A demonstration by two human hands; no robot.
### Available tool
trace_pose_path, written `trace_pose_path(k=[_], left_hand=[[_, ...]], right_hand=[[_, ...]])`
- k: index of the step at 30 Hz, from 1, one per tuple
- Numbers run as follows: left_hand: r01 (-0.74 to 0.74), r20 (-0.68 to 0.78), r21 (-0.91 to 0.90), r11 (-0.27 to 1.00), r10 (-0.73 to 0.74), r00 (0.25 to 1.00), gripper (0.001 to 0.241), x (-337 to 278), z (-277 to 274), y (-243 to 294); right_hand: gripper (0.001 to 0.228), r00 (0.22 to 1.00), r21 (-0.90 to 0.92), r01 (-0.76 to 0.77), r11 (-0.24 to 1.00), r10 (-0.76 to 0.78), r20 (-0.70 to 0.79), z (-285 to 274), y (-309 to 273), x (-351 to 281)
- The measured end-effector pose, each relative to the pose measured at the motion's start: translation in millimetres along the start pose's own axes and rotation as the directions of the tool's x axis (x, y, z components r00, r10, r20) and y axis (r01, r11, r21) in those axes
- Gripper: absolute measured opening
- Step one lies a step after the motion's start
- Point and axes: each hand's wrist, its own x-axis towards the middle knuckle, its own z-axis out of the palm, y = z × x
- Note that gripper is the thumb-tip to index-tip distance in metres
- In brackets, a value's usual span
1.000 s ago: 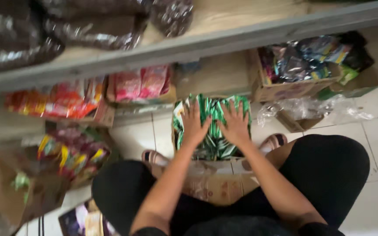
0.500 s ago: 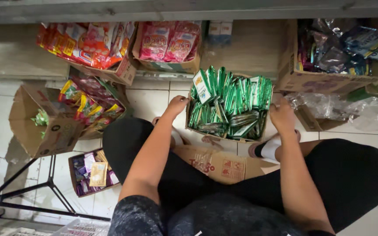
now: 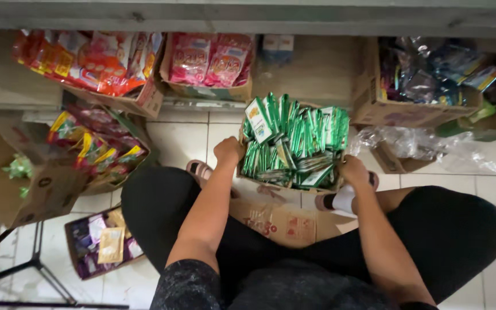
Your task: The person organizes and stacks small condiment or spice packets into a cardboard box on the floor, handling individual packets and long strips of connected packets.
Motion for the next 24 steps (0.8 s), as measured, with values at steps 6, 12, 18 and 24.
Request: trace_pose_path(k=[6,12,18,24], left_hand=[[-0.09,0.061,0.051,0.995,0.086,0.994,0.035,19,20,2],[-0.164,0.005,-0.034,0.986,0.164,0.986,0.038,-5,-8,21],[-0.296,-0.093,-0.109,0.949,0.287,0.953,0.036,-43,-61,42],[-0.472,-0.241,-0.215,0.855,0.422,0.874,0.038,-78,-101,61]], right_hand=[[0.029,0.96,-0.145,0.183,0.972,-0.208,-0.185,18,-8,1],[0.028,0.769,-0.205,0.485,0.85,-0.526,-0.363,-20,-19,-15],[0.022,0.785,-0.398,0.547,0.736,-0.616,-0.061,-69,24,-24],[0.037,0.827,-0.235,0.495,0.837,-0.536,-0.168,-152,11,-76]])
